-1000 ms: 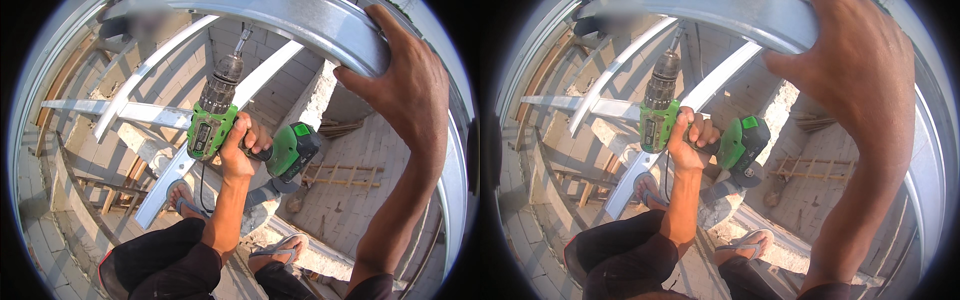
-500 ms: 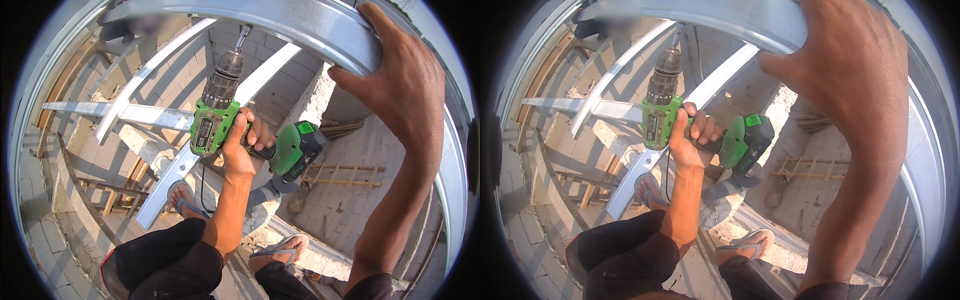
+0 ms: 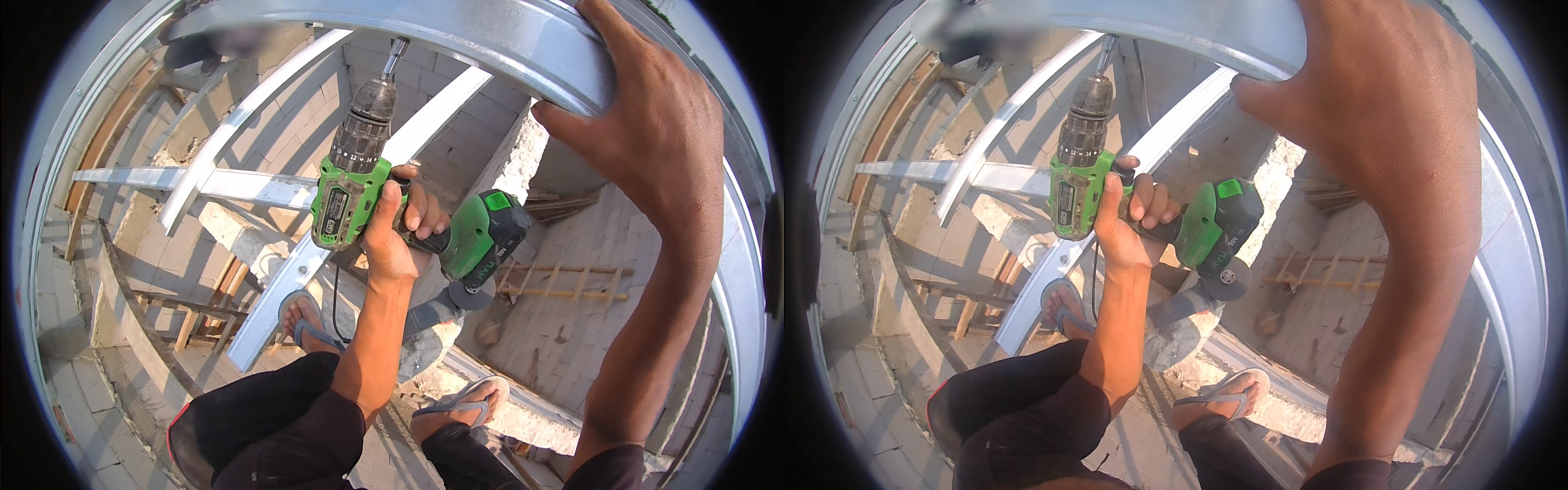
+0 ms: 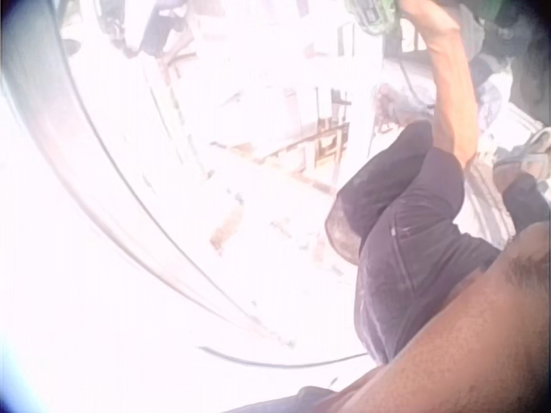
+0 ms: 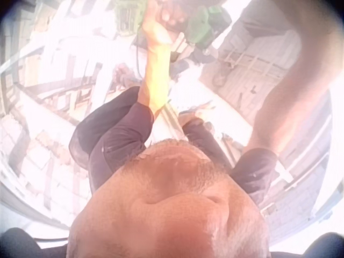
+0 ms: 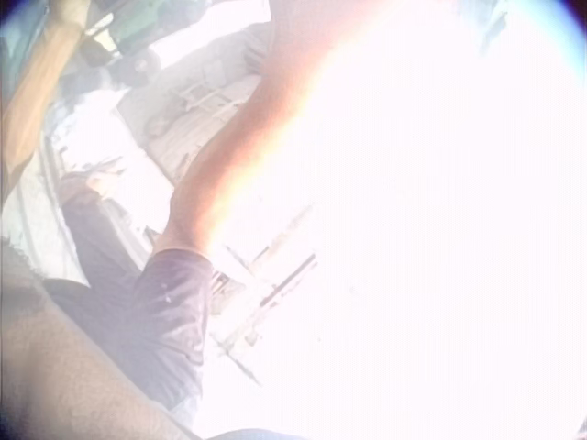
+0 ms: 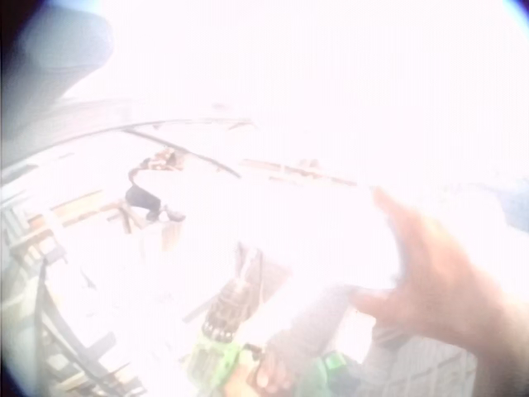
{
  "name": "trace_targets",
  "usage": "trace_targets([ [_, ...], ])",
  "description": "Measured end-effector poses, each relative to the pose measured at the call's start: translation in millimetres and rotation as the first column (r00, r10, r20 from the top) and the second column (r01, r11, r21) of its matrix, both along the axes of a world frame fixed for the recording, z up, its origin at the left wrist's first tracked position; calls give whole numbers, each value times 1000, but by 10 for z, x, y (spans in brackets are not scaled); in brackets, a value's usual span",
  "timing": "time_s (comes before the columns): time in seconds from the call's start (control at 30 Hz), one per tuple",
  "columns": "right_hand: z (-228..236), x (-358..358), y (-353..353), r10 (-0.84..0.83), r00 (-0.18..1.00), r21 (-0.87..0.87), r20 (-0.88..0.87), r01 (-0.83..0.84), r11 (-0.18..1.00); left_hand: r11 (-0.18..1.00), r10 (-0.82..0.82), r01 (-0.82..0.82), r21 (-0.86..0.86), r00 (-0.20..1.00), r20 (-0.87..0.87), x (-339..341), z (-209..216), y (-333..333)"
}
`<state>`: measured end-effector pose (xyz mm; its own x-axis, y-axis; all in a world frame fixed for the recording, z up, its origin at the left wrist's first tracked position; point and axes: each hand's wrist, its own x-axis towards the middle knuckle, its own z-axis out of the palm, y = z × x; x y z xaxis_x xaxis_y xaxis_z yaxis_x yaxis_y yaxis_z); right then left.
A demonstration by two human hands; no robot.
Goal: The person uses a cordless drill to fasten screws into a curved metal frame on a rooftop. They position the frame, insert screws, and drive them in while balancing on the structure. Another worker is visible nearby assisting with the frame.
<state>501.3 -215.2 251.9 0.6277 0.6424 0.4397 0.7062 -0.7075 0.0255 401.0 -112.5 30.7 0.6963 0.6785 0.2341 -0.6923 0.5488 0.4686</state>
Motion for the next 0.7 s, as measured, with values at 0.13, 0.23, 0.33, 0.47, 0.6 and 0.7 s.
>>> trace_targets([
  [0.13,-4,-2,9,86,996,49,24,-87,995,997,14,-9,71,998,-60,-112,15,40],
  [0.23,-4,4,-41,153,988,60,-37,-151,987,994,41,-28,109,992,-115,-238,45,23],
  [0.33,-60,37,-127,215,971,93,-104,-206,974,993,38,-27,118,995,-93,-436,34,8],
  [0.47,-144,199,-157,436,897,192,-67,-418,888,999,-44,43,-11,999,-25,-876,-114,-59],
  [0.6,-224,268,-164,466,842,240,271,-529,814,988,6,-23,-154,994,-110,-1349,-402,-239],
  [0.7,-264,59,-708,439,754,161,488,-572,804,990,-28,3,-141,984,-176,-1557,-617,-286],
])
